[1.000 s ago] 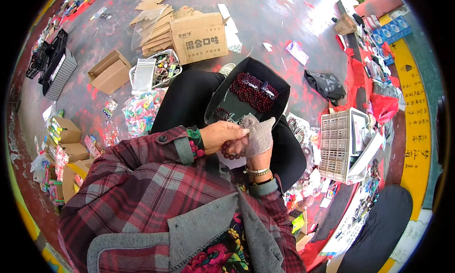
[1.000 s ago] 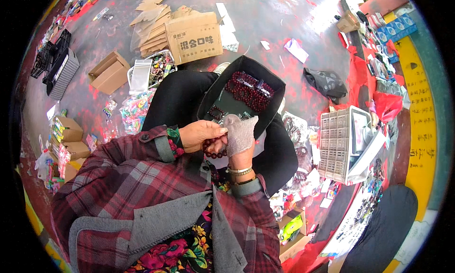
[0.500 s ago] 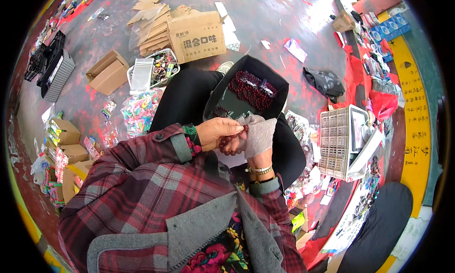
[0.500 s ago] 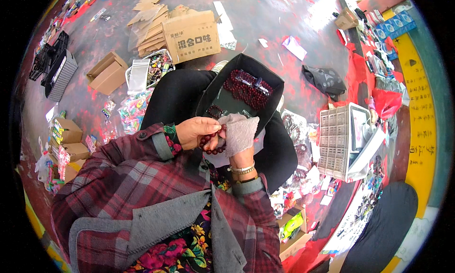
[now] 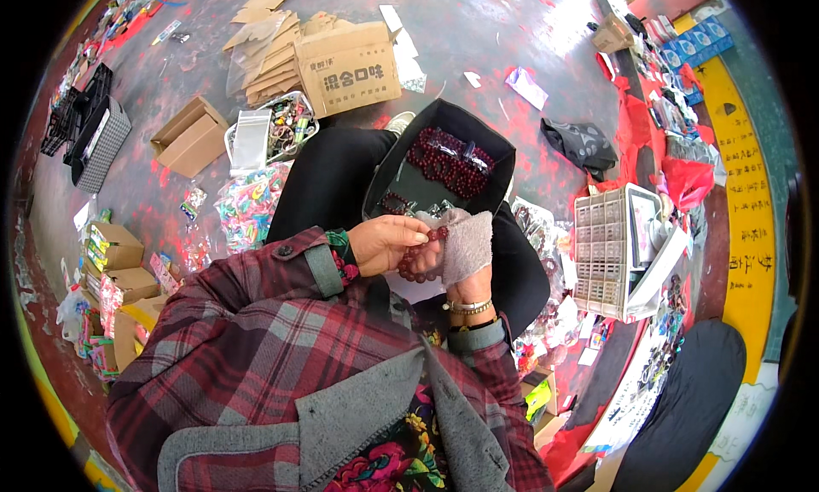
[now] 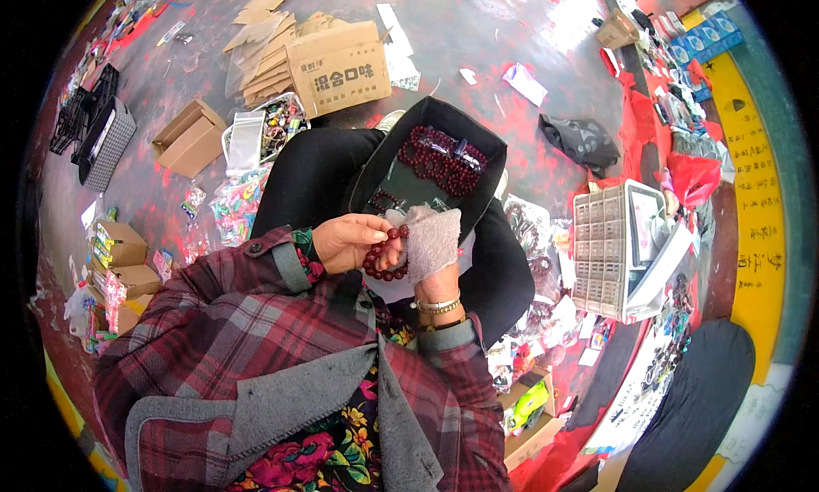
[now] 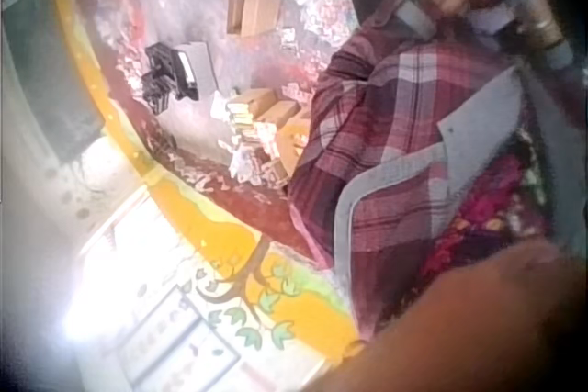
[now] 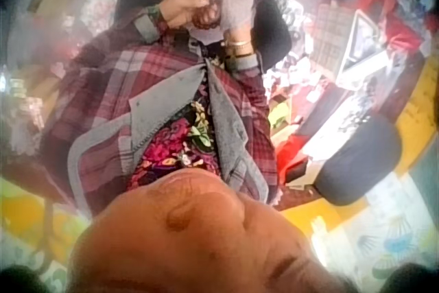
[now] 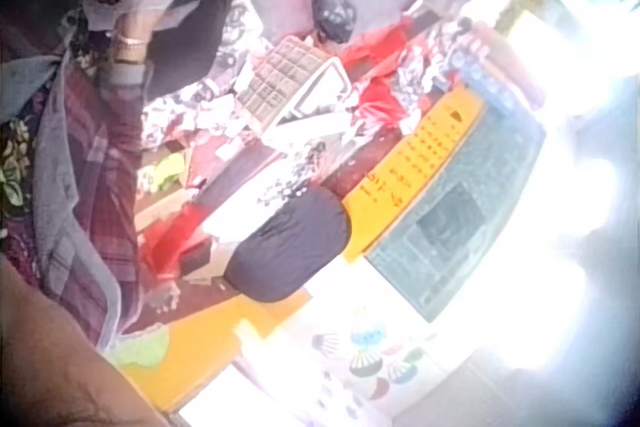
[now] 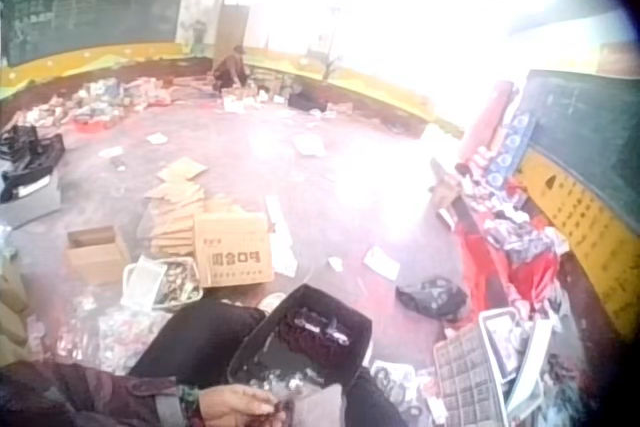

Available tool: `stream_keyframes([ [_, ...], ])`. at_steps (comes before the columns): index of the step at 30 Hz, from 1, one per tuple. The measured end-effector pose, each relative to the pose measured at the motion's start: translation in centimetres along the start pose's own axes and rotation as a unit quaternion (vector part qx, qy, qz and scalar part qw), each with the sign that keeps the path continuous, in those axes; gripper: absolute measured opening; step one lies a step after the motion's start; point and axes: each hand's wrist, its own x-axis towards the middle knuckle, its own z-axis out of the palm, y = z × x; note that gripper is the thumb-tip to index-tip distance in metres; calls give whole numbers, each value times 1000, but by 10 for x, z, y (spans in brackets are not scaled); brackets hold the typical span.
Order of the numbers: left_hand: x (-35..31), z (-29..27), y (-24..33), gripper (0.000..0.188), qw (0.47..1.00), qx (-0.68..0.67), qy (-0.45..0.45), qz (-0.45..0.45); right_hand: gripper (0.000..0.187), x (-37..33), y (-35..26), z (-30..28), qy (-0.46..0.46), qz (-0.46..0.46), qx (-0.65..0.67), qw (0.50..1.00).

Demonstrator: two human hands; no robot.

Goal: The person sits on the floor and handles red beaded bracelets. They wipe a bracelet with a cloth, place it into a clear plastic bag, and seal the bag. The person repeats this process with another bracelet, handling them one at a time.

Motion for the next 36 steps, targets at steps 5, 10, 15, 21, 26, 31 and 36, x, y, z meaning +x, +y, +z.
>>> stream_keyframes([
  [5, 3, -9, 2, 27, 991, 92, 24, -92, 17, -1, -3, 7, 41, -51, -273, 960],
  [10, 4, -7, -4, 29, 999, 33, 3, -29, 24, 16, 4, 6, 131, -48, -159, 977],
  [15, 5, -10, -1, 30, 1000, 23, 4, 4, 26, 10, 11, -1, -41, 26, 46, 998],
  [21, 1, 1, 3, 32, 993, 70, 71, -70, 24, 7, 23, -18, 47, -115, -231, 965],
  [26, 4, -11, -7, 33, 992, 92, 48, -66, 37, 5, 8, -6, 25, 3, -186, 982],
  [31, 3, -7, -1, 34, 998, 47, 32, -1, 43, 21, -11, 13, 137, 143, 109, 974],
  [36, 3, 0, -1, 34, 997, 70, 40, -19, 17, 0, 9, -5, 52, 8, -12, 999],
])
